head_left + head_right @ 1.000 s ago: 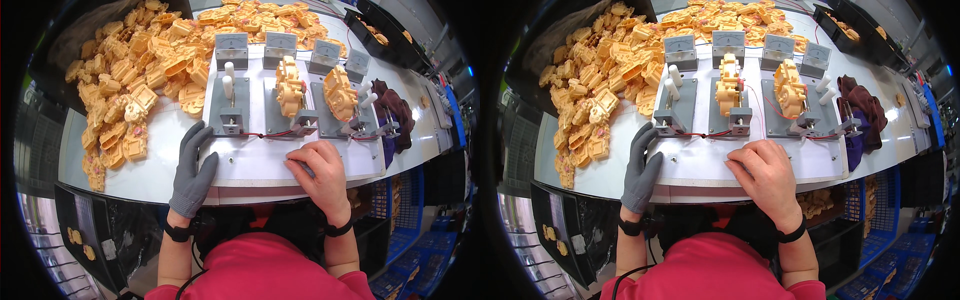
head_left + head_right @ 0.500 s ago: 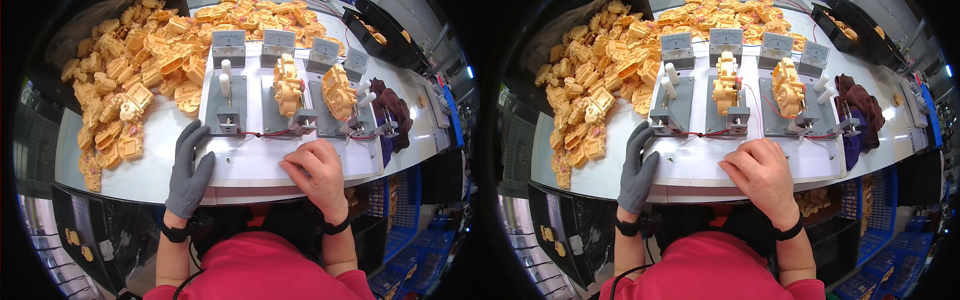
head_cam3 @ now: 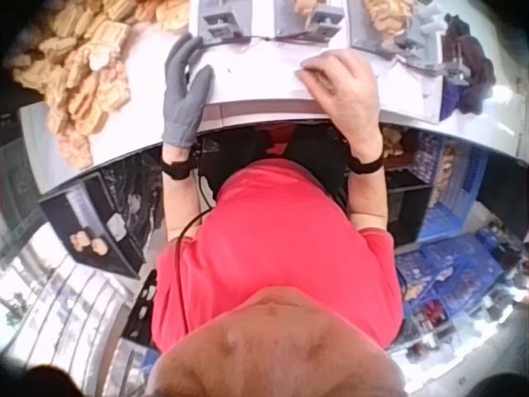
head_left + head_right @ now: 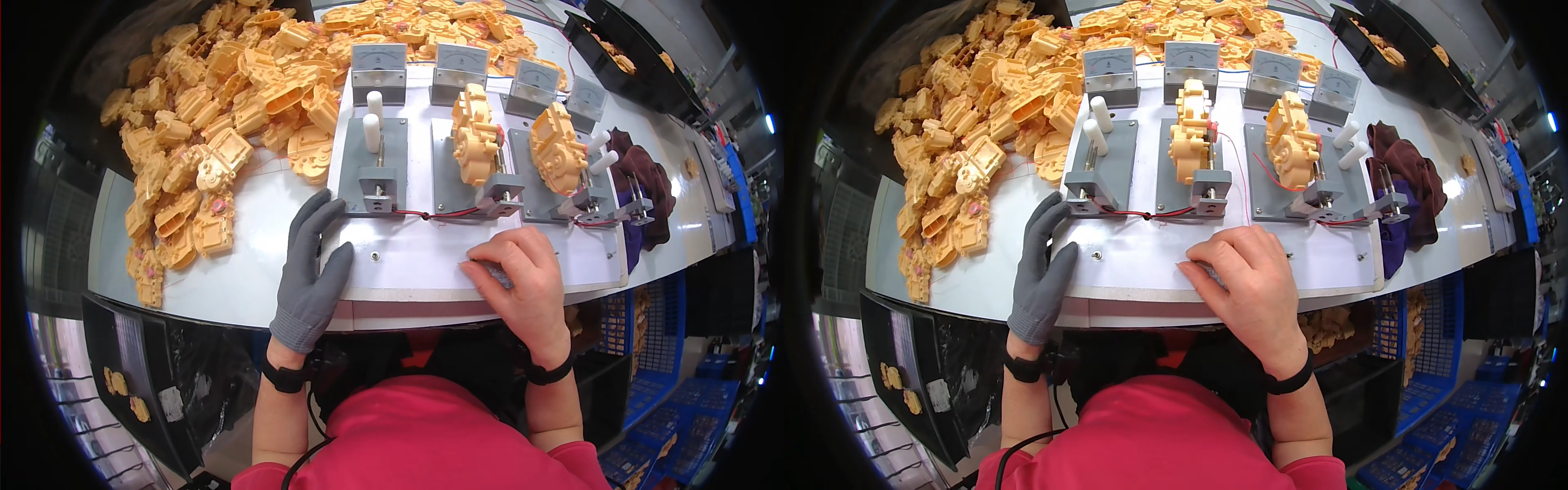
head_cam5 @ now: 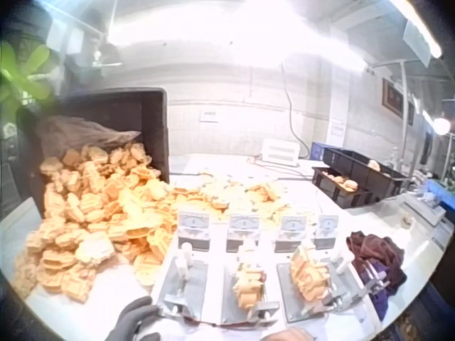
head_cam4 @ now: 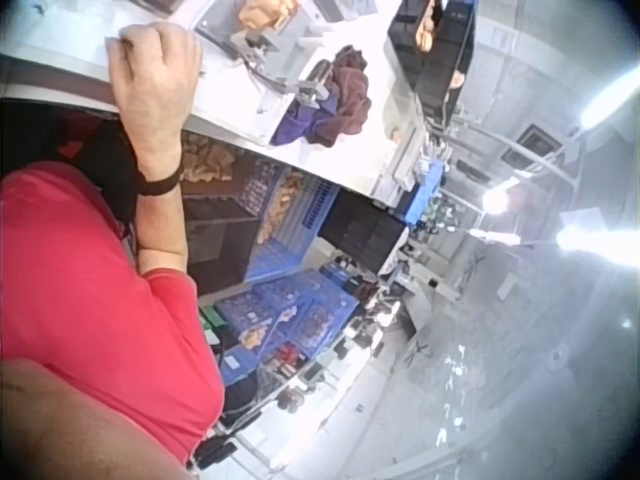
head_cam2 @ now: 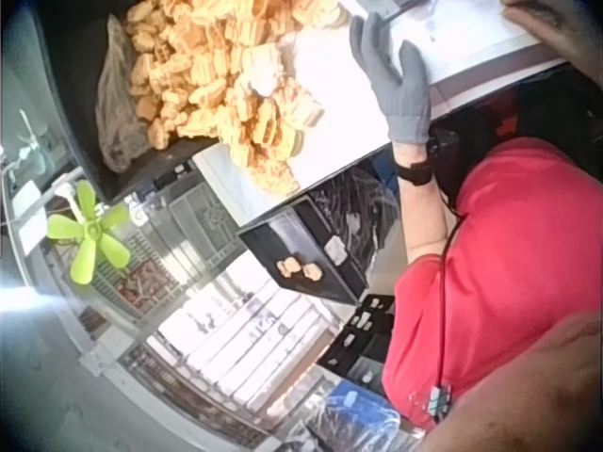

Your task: The person picks up yellow plastic housing components from a pile and places them into a testing jig on a white table. They insert small metal pins into the components and press down on levers to secure them. The person repeats this process for multiple units, moving finished items to a blue basket.

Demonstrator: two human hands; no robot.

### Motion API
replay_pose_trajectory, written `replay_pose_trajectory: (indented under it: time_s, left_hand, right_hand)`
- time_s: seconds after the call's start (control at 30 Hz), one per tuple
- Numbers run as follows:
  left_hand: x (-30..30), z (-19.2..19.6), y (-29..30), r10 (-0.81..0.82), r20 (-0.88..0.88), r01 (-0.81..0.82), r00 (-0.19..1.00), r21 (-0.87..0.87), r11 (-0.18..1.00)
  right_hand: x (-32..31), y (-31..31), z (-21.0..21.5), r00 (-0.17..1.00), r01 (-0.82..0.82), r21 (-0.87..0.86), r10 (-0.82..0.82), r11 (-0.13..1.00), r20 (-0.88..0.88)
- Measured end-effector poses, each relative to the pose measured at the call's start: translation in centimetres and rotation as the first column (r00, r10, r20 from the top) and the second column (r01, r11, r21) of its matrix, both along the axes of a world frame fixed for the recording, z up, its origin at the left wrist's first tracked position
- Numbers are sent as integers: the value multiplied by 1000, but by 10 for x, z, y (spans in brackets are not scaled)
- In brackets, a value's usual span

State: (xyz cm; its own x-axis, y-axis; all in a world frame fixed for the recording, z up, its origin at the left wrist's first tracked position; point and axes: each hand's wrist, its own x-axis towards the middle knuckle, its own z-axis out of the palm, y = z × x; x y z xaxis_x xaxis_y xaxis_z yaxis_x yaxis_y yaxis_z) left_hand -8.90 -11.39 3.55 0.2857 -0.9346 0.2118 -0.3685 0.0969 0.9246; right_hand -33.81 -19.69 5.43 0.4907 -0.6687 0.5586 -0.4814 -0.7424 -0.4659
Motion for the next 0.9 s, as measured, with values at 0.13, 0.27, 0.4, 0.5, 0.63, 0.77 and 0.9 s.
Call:
replay_pose_trajectory:
  time_s: [0.13,0.27,0.4,0.5,0.63,0.77,0.9]
  left_hand:
    - [1,-2,0,3,23,-3,1000,9,1000]
    - [-1,-2,-3,6,-2,-6,1000,20,1000]
    - [0,-5,-7,-10,-26,9,1000,-20,1000]
    - [5,-9,0,7,66,-5,998,-36,999]
    - [5,-22,-2,-2,164,15,986,-77,997]
    - [4,-14,-4,-30,109,32,994,-11,999]
    - [3,-9,1,-36,53,35,998,21,999]
  right_hand:
    - [0,1,0,1000,7,16,-7,1000,8]
    - [-2,-2,-1,1000,9,20,-9,1000,4]
    - [-3,-5,-1,1000,8,60,-10,998,22]
    - [-4,1,5,998,40,75,-37,996,-41]
    - [-5,4,4,994,89,213,-73,973,-83]
    - [-14,3,-7,995,53,196,-37,979,-88]
    - [-18,3,-4,987,26,174,2,984,-160]
